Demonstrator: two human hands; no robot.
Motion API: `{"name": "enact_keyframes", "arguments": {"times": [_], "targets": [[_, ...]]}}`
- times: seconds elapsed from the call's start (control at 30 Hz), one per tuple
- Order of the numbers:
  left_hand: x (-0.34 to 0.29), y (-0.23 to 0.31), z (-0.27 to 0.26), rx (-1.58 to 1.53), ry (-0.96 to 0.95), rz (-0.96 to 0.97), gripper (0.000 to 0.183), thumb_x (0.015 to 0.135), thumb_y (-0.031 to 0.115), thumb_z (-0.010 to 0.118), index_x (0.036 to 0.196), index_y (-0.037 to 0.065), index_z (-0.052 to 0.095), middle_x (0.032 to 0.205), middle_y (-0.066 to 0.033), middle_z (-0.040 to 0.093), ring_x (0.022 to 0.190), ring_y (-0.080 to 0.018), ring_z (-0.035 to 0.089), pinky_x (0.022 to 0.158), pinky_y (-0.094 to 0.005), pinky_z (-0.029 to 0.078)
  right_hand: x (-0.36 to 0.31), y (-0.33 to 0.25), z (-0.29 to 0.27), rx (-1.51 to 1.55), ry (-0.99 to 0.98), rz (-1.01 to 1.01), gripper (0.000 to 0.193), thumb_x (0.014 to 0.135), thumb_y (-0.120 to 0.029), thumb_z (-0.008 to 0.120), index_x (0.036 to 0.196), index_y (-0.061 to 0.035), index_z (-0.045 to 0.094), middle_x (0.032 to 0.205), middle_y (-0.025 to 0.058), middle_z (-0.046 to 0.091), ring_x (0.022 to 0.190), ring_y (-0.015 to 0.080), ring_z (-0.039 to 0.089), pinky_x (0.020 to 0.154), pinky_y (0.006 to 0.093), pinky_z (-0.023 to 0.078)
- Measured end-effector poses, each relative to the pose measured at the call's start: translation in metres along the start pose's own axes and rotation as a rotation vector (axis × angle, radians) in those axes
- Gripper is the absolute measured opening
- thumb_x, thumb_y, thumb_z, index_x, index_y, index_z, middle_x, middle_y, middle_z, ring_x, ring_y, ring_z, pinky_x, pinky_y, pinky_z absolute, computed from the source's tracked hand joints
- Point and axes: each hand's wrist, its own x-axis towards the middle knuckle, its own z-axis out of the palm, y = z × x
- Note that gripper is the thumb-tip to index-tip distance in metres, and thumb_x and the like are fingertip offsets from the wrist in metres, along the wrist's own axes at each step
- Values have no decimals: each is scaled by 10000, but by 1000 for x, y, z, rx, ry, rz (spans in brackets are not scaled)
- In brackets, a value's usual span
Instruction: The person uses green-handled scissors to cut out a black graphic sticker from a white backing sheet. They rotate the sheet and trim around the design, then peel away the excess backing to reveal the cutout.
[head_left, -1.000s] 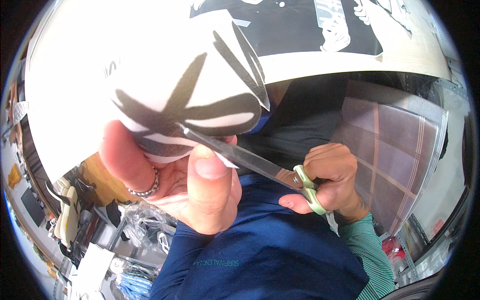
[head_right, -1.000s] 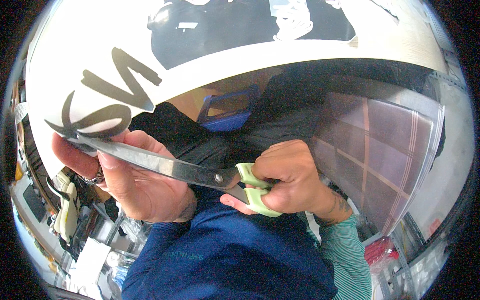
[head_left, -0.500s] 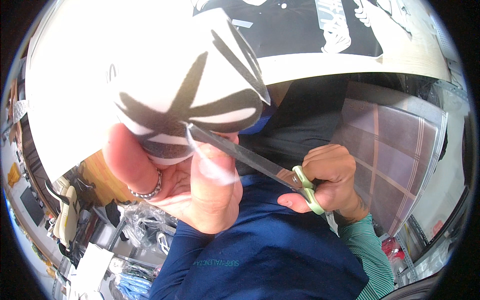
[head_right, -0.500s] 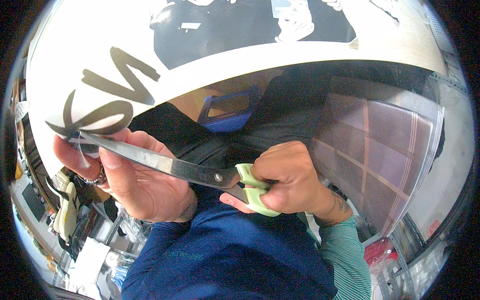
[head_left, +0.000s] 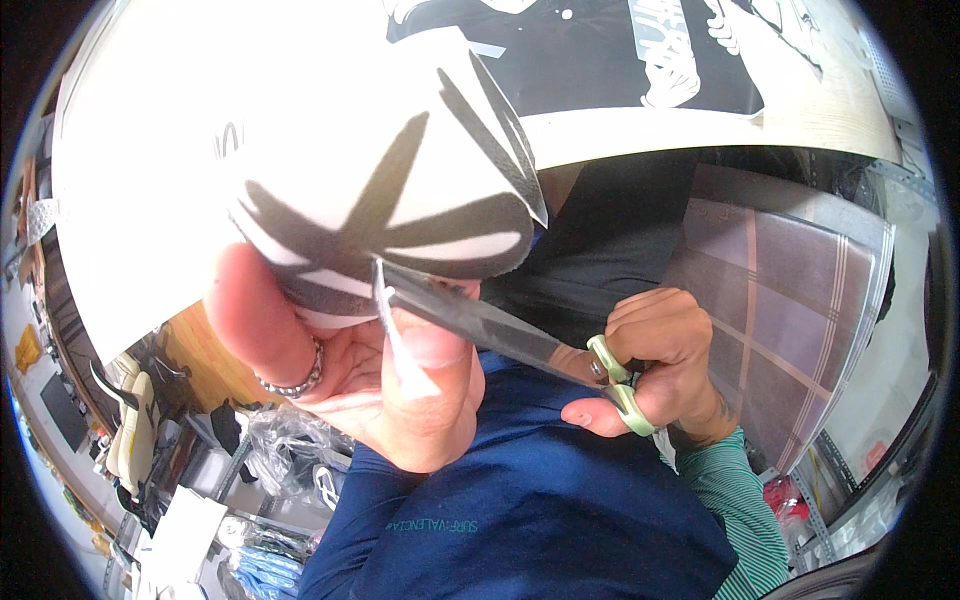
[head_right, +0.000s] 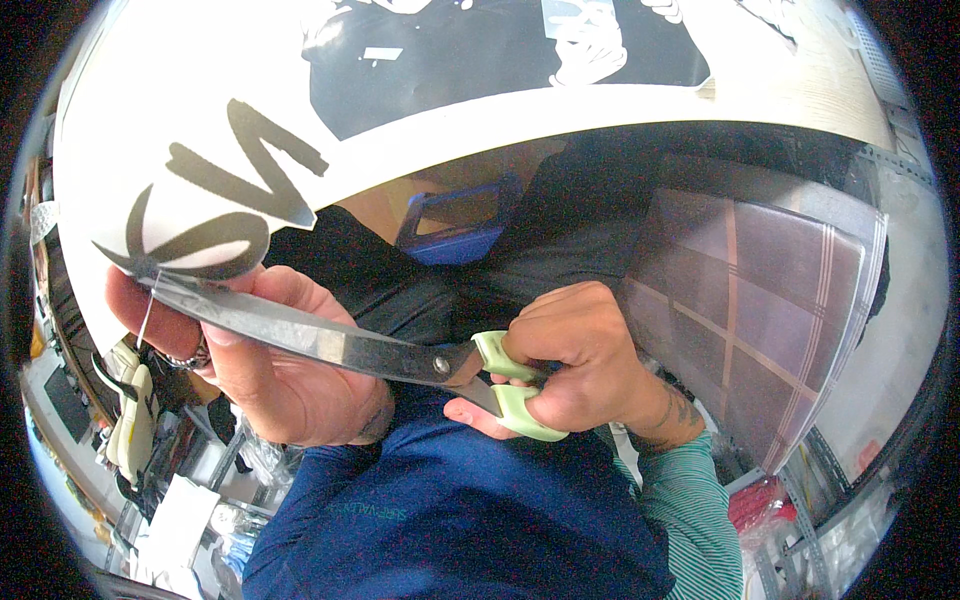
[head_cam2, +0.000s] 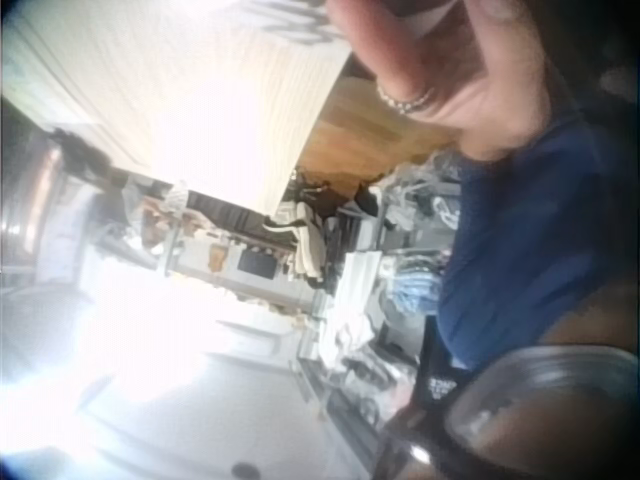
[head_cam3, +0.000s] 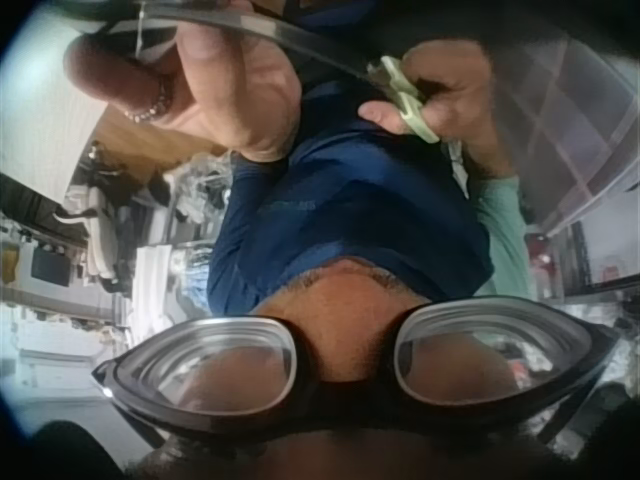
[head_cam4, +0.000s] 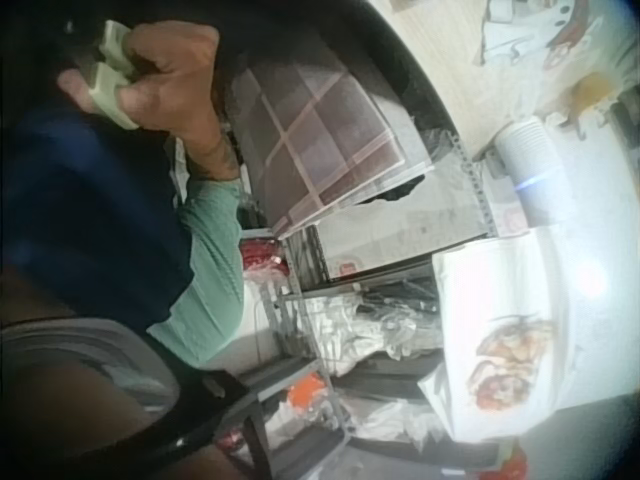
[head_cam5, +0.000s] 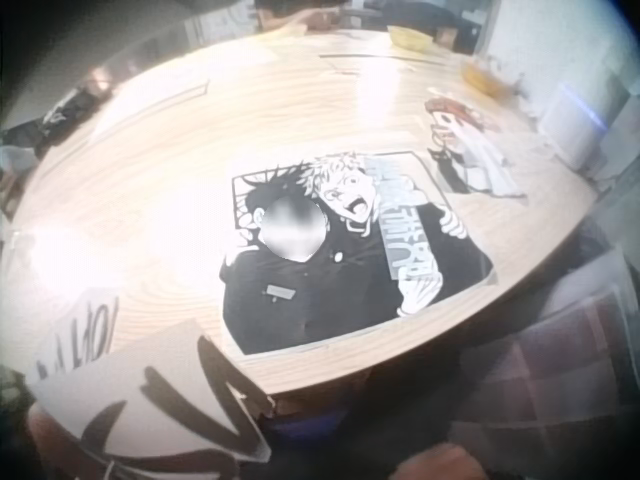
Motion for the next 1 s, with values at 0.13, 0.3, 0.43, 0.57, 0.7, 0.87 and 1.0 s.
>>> {"name": "enact_keyframes", "arguments": {"times": [0.13,0.3,0.43,0.57,0.7,0.87,1.0], "targets": [[5,0,-9,43,-158,7,644,853,47,580,1439,129,326,1447,-89,400,1228,-189,502,947,-274,508,0,0,1,80,-5,25,423,576,-236,886,503,-104,490,451,42,444,369,189,463,386,278,334],[0,9,0,46,-76,-56,623,855,66,611,1424,162,375,1452,-92,397,1244,-218,492,986,-309,491,-3,1,-2,242,-79,95,404,612,-227,866,498,-96,501,453,40,460,379,181,477,391,278,339],[0,14,0,24,-91,-98,617,854,71,622,1418,150,384,1444,-110,405,1249,-235,486,1011,-326,476,-3,1,-4,265,-107,109,394,622,-226,862,500,-92,513,454,35,461,385,171,481,392,271,336],[2,13,-5,33,-121,-77,609,855,65,617,1414,133,387,1432,-120,417,1248,-233,487,1012,-324,477,-6,3,-3,302,-101,127,395,628,-232,862,504,-85,518,455,32,461,385,162,481,391,265,332],[0,18,-5,90,-96,-104,595,859,56,603,1410,127,389,1426,-121,423,1248,-230,487,1002,-319,483,-6,5,-5,320,-136,135,395,635,-237,863,508,-81,523,460,30,474,388,157,486,392,262,332],[-2,13,5,105,43,-41,634,848,45,617,1421,143,366,1432,-127,413,1244,-236,493,989,-331,484,-6,6,-7,412,-222,151,375,645,-219,864,521,-78,539,473,31,499,395,152,499,394,256,335],[-9,13,18,-5,297,-60,866,774,-40,693,1486,210,267,1394,-206,444,1244,-276,491,1016,-430,430,-5,8,-6,537,-267,189,336,652,-180,859,538,-65,565,503,41,552,411,139,525,398,249,347]]}}
